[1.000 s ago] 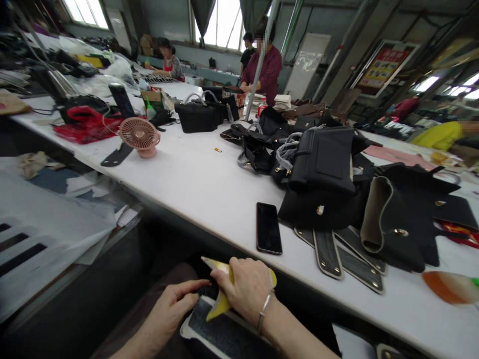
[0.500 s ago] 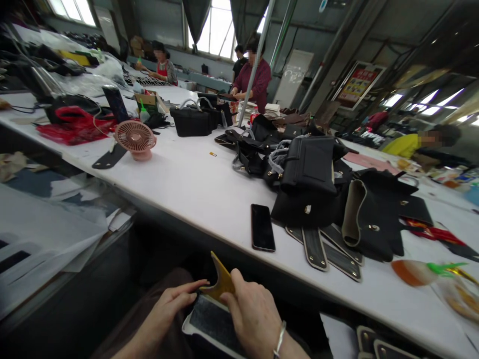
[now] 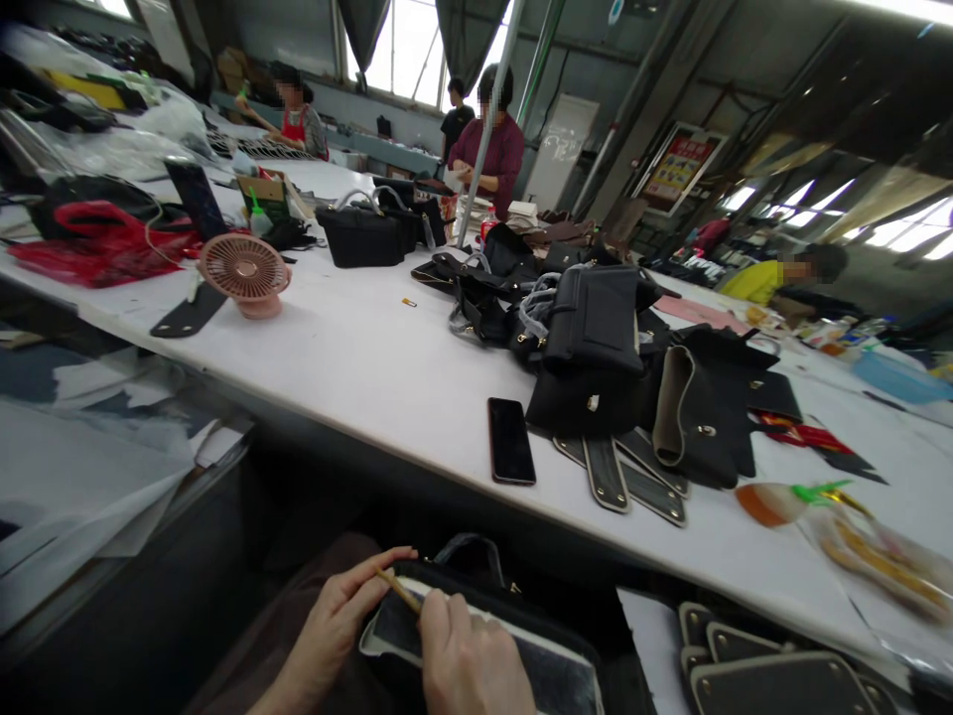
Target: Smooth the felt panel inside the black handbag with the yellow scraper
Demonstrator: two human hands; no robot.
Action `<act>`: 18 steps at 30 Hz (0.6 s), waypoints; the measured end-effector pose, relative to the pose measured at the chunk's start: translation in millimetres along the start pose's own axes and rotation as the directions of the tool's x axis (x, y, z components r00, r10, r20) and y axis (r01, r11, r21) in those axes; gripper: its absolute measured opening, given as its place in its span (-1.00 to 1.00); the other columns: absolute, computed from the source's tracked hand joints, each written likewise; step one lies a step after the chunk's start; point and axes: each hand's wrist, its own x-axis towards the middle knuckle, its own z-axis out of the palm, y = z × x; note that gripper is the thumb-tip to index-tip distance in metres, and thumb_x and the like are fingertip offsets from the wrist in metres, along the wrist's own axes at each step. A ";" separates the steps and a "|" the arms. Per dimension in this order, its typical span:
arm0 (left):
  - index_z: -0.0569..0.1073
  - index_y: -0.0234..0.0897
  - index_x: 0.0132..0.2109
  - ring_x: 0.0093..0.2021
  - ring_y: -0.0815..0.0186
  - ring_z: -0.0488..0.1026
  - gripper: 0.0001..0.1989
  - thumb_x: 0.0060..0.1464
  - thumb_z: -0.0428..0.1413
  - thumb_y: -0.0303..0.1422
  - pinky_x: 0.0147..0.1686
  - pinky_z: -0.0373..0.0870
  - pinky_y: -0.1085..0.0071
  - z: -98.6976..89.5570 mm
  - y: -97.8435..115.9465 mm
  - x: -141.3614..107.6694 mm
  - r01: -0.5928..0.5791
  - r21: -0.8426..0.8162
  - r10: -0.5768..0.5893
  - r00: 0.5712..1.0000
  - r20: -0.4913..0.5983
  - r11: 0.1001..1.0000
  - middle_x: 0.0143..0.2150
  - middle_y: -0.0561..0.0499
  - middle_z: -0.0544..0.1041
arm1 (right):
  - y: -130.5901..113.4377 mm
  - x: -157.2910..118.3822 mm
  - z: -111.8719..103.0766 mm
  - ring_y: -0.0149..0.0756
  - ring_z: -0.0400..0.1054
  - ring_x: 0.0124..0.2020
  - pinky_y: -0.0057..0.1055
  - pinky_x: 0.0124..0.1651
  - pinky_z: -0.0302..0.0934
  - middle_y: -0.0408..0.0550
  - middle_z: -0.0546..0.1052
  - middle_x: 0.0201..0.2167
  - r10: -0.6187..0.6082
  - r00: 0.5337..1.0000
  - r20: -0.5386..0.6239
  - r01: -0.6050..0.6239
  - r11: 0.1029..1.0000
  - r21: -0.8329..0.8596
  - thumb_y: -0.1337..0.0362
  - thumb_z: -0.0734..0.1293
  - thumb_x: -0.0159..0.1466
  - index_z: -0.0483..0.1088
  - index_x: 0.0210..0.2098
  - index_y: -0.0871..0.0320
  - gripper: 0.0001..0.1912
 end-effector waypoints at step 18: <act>0.54 -0.25 -0.02 -0.11 0.09 0.51 -0.54 0.05 0.11 -0.04 -0.14 0.40 0.35 3.3 0.6 -0.9 -0.050 0.115 0.049 0.999 0.006 0.992 -0.07 -0.11 0.60 | 2.2 -6.4 1.9 -0.17 0.43 -0.68 -0.28 -0.60 -0.22 -0.22 0.51 -0.62 0.268 0.959 0.087 -0.278 0.952 0.128 0.37 0.08 0.36 0.09 -0.17 0.09 -0.93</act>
